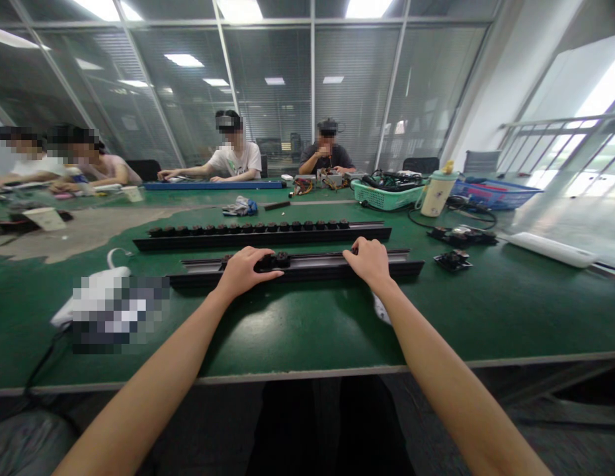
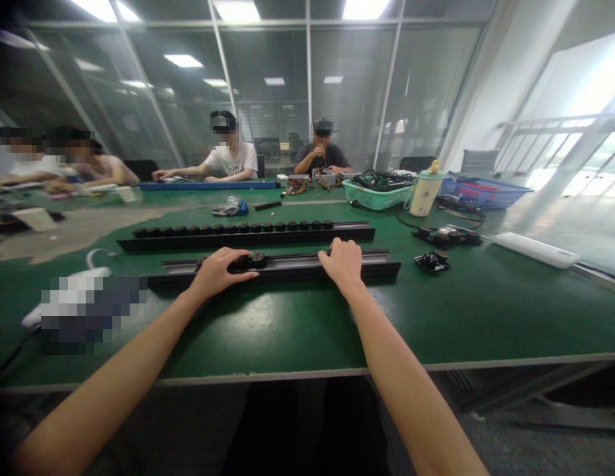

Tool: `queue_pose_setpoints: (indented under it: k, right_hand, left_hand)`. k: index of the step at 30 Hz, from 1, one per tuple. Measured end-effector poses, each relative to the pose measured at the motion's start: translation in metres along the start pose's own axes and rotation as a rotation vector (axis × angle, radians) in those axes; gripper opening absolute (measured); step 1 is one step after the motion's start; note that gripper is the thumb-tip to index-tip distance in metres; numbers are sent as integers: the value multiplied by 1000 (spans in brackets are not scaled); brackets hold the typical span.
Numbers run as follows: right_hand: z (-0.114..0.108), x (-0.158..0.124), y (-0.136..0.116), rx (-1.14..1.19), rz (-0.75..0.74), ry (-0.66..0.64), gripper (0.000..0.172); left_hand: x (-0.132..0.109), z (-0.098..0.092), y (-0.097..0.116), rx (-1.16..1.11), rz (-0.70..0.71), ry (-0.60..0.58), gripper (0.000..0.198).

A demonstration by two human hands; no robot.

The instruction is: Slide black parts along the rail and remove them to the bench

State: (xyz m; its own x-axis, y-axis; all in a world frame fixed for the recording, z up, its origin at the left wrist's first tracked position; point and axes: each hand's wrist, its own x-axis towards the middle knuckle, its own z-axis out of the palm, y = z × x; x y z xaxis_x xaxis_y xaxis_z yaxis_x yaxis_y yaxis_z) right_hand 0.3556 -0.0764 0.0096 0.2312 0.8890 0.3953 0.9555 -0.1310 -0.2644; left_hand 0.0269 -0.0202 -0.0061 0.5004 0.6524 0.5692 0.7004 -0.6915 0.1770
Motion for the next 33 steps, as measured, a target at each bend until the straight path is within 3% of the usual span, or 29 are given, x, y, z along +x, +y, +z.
queue_pose_setpoints:
  k: [33]
  right_hand:
    - [6, 1, 5, -19, -42, -24, 20]
  left_hand:
    - [1, 0, 1, 15, 8, -12, 66]
